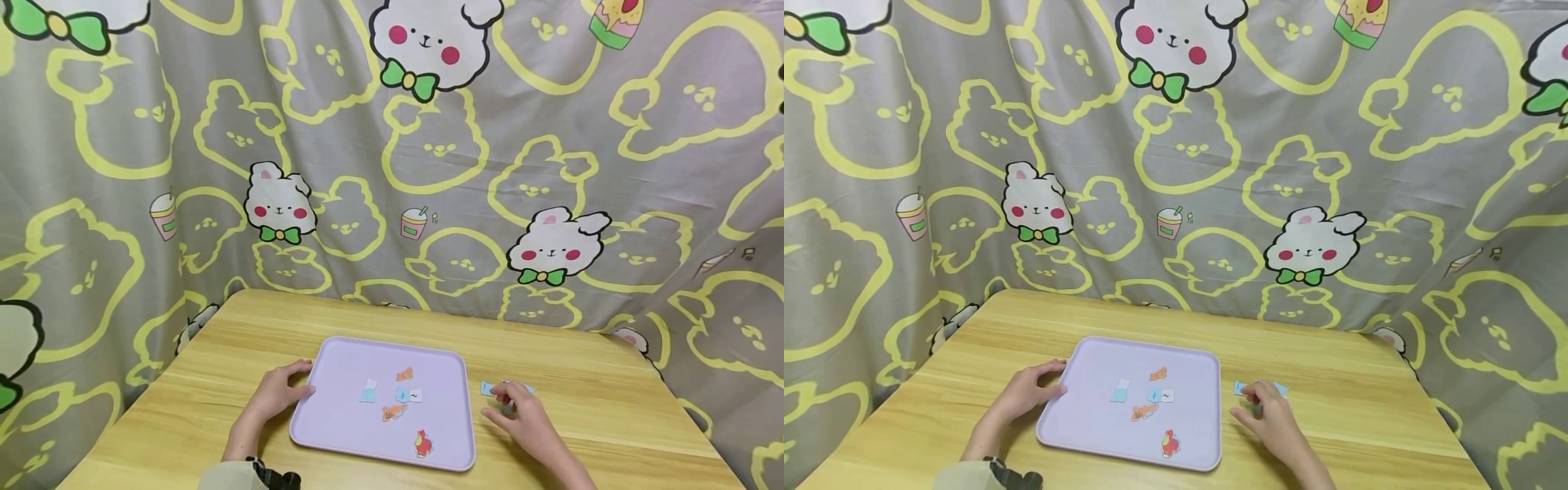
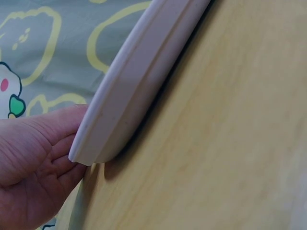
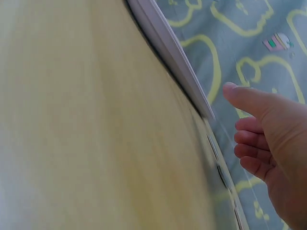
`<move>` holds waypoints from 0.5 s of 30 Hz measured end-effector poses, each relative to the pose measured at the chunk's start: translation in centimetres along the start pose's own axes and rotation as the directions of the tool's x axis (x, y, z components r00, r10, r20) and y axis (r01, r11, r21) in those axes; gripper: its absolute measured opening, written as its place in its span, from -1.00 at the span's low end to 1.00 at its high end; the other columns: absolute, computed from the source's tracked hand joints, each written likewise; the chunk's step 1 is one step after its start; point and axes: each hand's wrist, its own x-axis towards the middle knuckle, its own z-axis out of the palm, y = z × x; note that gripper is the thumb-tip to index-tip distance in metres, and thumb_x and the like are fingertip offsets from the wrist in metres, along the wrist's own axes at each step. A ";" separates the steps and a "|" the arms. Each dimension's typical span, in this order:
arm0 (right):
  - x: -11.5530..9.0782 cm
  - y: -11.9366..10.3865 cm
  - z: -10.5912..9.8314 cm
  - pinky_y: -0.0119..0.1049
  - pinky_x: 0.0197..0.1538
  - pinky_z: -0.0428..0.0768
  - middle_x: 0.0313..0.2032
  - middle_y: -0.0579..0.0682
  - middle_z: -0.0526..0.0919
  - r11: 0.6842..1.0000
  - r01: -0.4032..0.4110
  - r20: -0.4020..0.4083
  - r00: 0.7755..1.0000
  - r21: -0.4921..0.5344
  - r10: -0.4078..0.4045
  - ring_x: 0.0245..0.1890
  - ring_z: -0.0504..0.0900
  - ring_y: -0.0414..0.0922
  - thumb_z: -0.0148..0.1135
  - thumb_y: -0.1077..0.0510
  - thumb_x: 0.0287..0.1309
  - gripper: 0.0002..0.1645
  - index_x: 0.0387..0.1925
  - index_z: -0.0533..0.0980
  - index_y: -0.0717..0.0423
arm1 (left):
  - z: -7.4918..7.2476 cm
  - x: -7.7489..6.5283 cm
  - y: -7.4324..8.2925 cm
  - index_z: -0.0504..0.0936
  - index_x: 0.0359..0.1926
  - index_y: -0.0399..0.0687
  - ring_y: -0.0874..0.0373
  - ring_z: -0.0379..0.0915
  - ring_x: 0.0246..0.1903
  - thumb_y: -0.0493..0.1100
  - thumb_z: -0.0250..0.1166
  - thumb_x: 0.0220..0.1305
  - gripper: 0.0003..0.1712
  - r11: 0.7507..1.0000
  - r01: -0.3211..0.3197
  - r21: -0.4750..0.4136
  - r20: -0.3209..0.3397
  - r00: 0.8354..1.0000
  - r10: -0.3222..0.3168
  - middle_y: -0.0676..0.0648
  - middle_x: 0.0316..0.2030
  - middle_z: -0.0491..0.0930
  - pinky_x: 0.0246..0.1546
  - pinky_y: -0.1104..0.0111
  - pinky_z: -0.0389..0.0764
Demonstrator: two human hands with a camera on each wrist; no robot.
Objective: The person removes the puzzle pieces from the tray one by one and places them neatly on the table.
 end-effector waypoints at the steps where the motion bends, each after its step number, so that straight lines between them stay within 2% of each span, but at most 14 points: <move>1: 0.1 -0.3 0.3 -0.48 -0.45 0.47 -0.43 -0.16 0.49 1.000 0.023 0.000 1.000 0.005 -0.023 -0.44 0.40 -0.34 0.56 0.25 -0.24 -0.62 -0.29 0.59 0.18 | 0.0 0.0 0.0 0.58 0.17 -0.23 -0.35 0.23 0.35 -0.24 0.38 0.19 -0.50 1.000 -0.002 0.003 0.001 1.000 0.002 -0.36 0.30 0.41 0.35 -0.18 0.29; 6: 0.2 -1.8 1.3 -0.45 -0.41 0.50 -0.41 -0.18 0.49 0.998 0.050 0.043 0.998 0.042 -0.051 -0.43 0.40 -0.31 0.56 0.20 -0.20 -0.62 -0.27 0.60 0.16 | -0.1 0.0 0.1 0.58 0.17 -0.23 -0.36 0.23 0.35 -0.23 0.38 0.18 -0.50 1.000 -0.002 0.001 0.004 1.000 0.002 -0.37 0.30 0.41 0.35 -0.19 0.29; 15: 0.6 -4.2 2.5 -0.52 -0.38 0.47 -0.33 -0.17 0.53 0.995 0.024 0.209 0.977 0.101 -0.045 -0.36 0.40 -0.34 0.50 0.04 -0.02 -0.60 -0.18 0.59 0.15 | -0.1 0.1 0.0 0.59 0.15 -0.21 -0.36 0.23 0.35 -0.21 0.40 0.17 -0.50 1.000 -0.009 0.000 0.004 1.000 0.009 -0.36 0.30 0.42 0.35 -0.19 0.29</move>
